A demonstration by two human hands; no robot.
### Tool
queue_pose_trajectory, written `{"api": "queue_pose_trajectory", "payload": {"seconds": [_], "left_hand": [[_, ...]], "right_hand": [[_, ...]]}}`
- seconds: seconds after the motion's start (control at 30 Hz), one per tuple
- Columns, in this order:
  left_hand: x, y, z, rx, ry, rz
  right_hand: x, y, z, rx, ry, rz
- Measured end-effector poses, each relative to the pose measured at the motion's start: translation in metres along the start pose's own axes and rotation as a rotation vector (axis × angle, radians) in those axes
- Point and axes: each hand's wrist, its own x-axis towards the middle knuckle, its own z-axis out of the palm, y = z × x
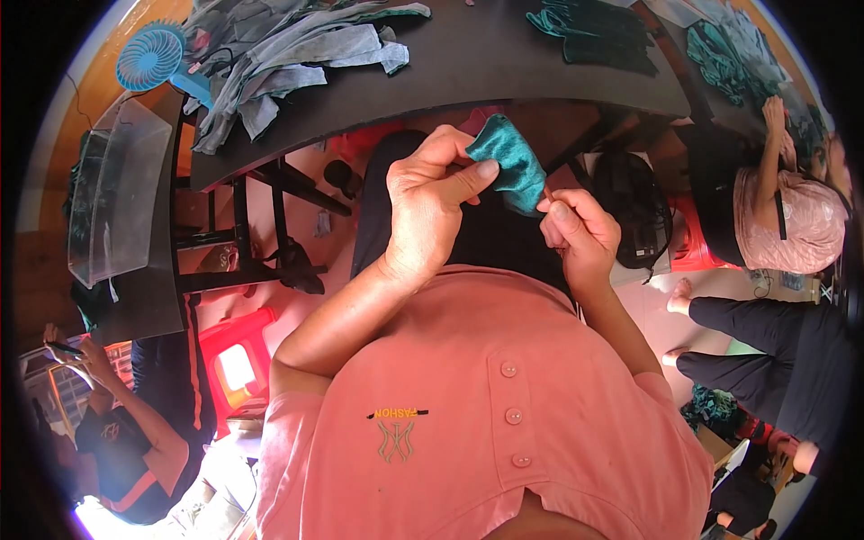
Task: Using a thin stick to turn small fabric pieces right-side out in a workshop.
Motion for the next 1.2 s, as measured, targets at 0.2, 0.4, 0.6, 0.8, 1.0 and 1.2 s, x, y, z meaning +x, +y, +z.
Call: {"api": "queue_pose_trajectory", "payload": {"seconds": [0.2,0.4,0.6,0.8,1.0,1.2], "left_hand": [[-0.002,0.033,0.000,0.126,0.067,0.194],[0.003,0.041,-0.002,0.164,-0.149,0.224],[0.002,0.019,-0.007,0.019,-0.162,0.148],[0.000,0.007,-0.009,-0.014,-0.147,0.091],[-0.007,0.039,-0.006,0.230,-0.079,0.158],[-0.005,0.039,-0.002,0.158,-0.107,0.129]], "right_hand": [[-0.002,-0.002,-0.003,-0.114,0.003,-0.070],[-0.003,-0.005,0.000,-0.316,-0.025,-0.188],[-0.005,-0.002,-0.001,-0.357,-0.018,-0.204],[-0.001,0.005,-0.001,-0.249,-0.034,-0.214],[0.001,0.000,0.003,-0.317,-0.015,-0.252],[0.000,-0.005,0.003,-0.367,-0.031,-0.198]]}}
